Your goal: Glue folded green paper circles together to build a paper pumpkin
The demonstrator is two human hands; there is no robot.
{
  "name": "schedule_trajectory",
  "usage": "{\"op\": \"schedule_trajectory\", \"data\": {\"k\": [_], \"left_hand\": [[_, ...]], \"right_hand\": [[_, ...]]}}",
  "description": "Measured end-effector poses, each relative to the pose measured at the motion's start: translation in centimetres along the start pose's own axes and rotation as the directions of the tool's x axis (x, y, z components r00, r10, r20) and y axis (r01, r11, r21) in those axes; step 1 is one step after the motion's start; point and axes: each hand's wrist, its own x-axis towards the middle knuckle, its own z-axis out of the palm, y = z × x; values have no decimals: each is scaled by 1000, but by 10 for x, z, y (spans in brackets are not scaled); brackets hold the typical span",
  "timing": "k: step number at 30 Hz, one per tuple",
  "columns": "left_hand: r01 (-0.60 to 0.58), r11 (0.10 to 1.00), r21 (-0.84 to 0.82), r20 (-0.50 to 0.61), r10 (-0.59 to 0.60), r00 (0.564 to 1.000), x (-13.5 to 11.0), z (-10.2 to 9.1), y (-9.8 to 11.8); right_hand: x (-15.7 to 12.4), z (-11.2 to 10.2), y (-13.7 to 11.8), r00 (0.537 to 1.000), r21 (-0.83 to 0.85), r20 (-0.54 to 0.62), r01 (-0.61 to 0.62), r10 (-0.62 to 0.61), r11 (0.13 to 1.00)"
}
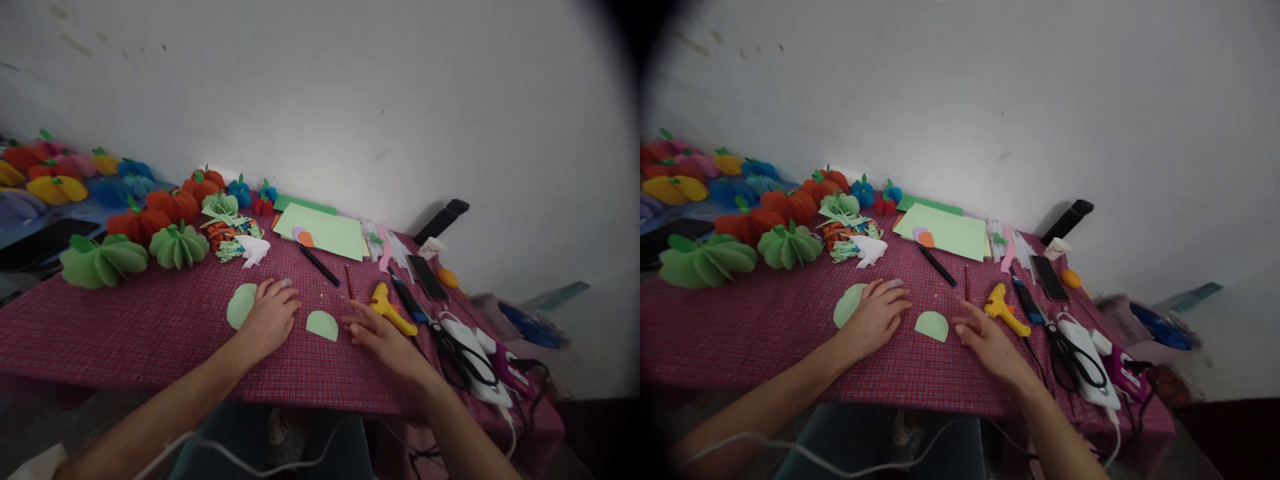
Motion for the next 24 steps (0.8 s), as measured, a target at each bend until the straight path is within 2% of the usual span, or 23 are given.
{"op": "schedule_trajectory", "data": {"k": [3,5,9,13,24], "left_hand": [[-3,1000,0,17,3,1000,-1,2,0],[-6,1000,4,35,6,999,-1,3,1],[-32,999,19,89,30,996,-2,5,4],[-30,999,22,130,27,991,-1,6,6],[-27,1000,-1,156,27,987,0,6,8]], "right_hand": [[2,-2,-4,999,186,37,-37,31,982],[5,-1,-4,1000,122,7,-6,5,992],[10,4,0,988,-152,-107,96,-113,984],[15,11,6,991,-272,-47,104,-121,957],[36,19,21,982,-188,47,188,-182,964]]}}
